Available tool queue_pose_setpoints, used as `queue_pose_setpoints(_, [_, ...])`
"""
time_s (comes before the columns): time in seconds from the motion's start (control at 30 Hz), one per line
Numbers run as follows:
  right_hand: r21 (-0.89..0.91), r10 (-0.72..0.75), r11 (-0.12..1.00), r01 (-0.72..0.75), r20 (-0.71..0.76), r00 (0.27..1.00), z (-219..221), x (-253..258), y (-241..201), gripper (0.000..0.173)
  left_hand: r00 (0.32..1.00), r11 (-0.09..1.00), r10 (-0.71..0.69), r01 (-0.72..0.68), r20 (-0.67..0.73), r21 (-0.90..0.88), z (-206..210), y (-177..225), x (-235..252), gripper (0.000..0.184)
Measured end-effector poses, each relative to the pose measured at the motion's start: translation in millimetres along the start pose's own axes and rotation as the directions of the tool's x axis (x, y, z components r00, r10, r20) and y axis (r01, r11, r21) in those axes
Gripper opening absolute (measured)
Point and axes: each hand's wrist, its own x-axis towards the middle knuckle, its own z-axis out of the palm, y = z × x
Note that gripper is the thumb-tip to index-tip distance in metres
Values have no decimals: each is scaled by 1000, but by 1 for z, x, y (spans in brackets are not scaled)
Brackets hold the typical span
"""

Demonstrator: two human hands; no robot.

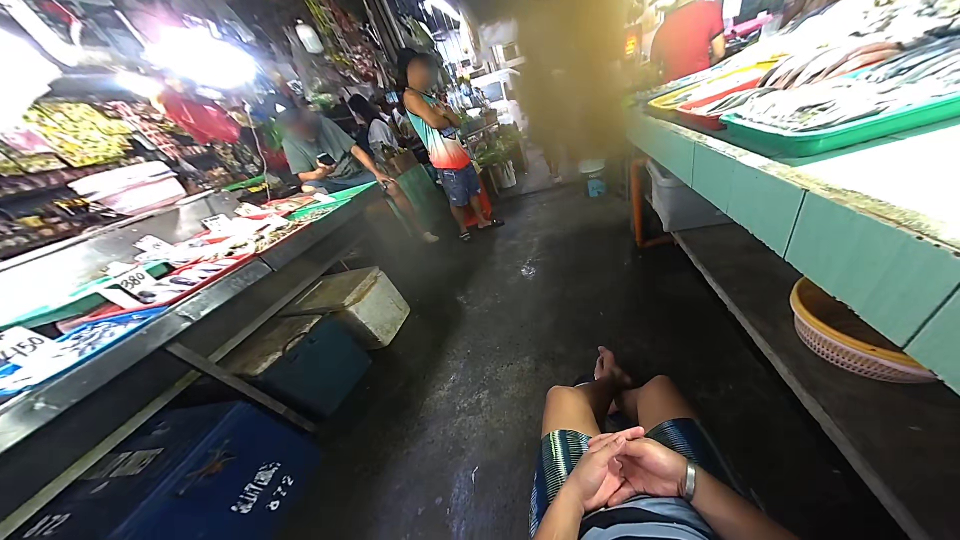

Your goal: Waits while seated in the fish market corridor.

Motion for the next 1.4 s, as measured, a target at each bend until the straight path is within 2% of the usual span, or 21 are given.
queue_pose_setpoints(0.3, [-51, -1, 999, 2, 25, 1000, -1, 0, 0, 45, 1000, 999, 24, -24, 11, 23, 2, 1, 0, 51])
queue_pose_setpoints(0.97, [-17, 4, 1000, -4, 29, 1000, -4, 2, 1, 44, 999, 1000, 30, -30, 18, -7, 1, 0, 0, 49])
queue_pose_setpoints(1.4, [-33, 4, 999, -4, -11, 1000, 6, -2, -3, 43, 1000, 1000, 23, -23, 10, -4, 0, 0, 0, 48])
